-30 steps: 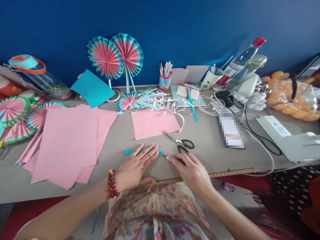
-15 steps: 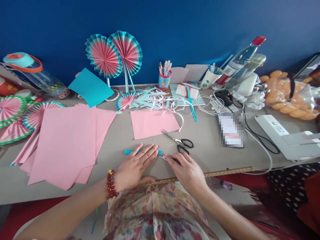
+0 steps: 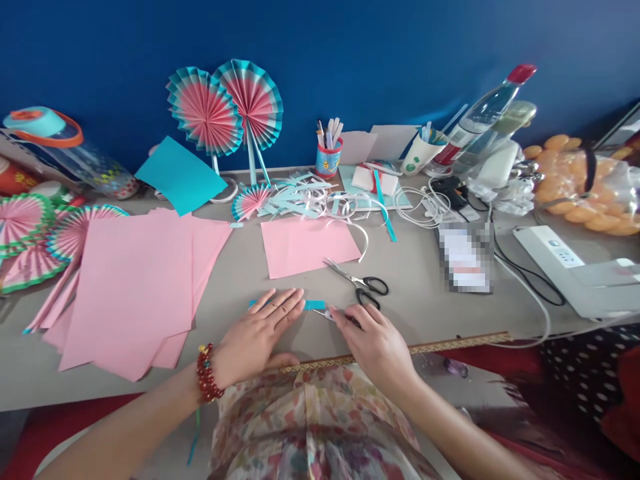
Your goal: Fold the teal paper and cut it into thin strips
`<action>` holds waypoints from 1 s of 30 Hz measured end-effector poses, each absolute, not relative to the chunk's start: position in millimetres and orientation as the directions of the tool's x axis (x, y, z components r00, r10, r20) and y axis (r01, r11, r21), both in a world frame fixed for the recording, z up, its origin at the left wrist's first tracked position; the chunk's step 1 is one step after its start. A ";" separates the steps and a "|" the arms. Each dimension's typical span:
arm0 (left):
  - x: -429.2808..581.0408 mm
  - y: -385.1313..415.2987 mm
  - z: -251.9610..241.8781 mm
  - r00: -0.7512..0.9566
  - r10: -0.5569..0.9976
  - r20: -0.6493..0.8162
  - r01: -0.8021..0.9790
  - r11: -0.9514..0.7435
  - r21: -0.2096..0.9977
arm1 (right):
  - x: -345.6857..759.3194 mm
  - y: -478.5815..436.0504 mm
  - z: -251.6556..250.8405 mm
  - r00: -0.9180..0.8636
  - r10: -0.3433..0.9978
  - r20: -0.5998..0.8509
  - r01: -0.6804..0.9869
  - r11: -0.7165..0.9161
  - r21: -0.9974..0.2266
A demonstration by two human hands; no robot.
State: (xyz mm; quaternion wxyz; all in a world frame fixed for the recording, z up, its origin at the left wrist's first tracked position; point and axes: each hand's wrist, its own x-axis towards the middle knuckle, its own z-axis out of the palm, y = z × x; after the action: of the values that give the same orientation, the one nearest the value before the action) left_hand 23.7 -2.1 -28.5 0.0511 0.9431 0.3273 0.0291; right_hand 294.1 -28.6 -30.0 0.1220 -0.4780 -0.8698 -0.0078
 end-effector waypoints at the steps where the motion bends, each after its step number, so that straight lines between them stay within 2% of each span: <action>1: 22.8 -2.6 -30.1 0.783 0.621 0.012 0.616 -0.779 0.119 | 294.0 -28.5 -30.0 -0.513 0.829 0.221 0.833 0.543 -0.105; 19: 22.4 -3.8 -33.8 0.776 0.630 0.012 0.624 -0.771 0.125 | 286.2 -30.0 -31.3 -0.512 0.828 0.228 0.831 0.545 -0.111; 30: 23.0 -4.1 -33.7 0.775 0.632 -0.014 0.629 -0.770 0.104 | 280.9 -33.4 -35.1 -0.501 0.841 0.204 0.827 0.534 -0.174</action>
State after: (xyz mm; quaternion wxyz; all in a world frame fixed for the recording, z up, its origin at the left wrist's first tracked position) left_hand 23.0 -4.1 -33.7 0.0515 0.9407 0.3351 0.0111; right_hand 280.9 -33.4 -35.1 0.1326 -0.4818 -0.8658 0.0270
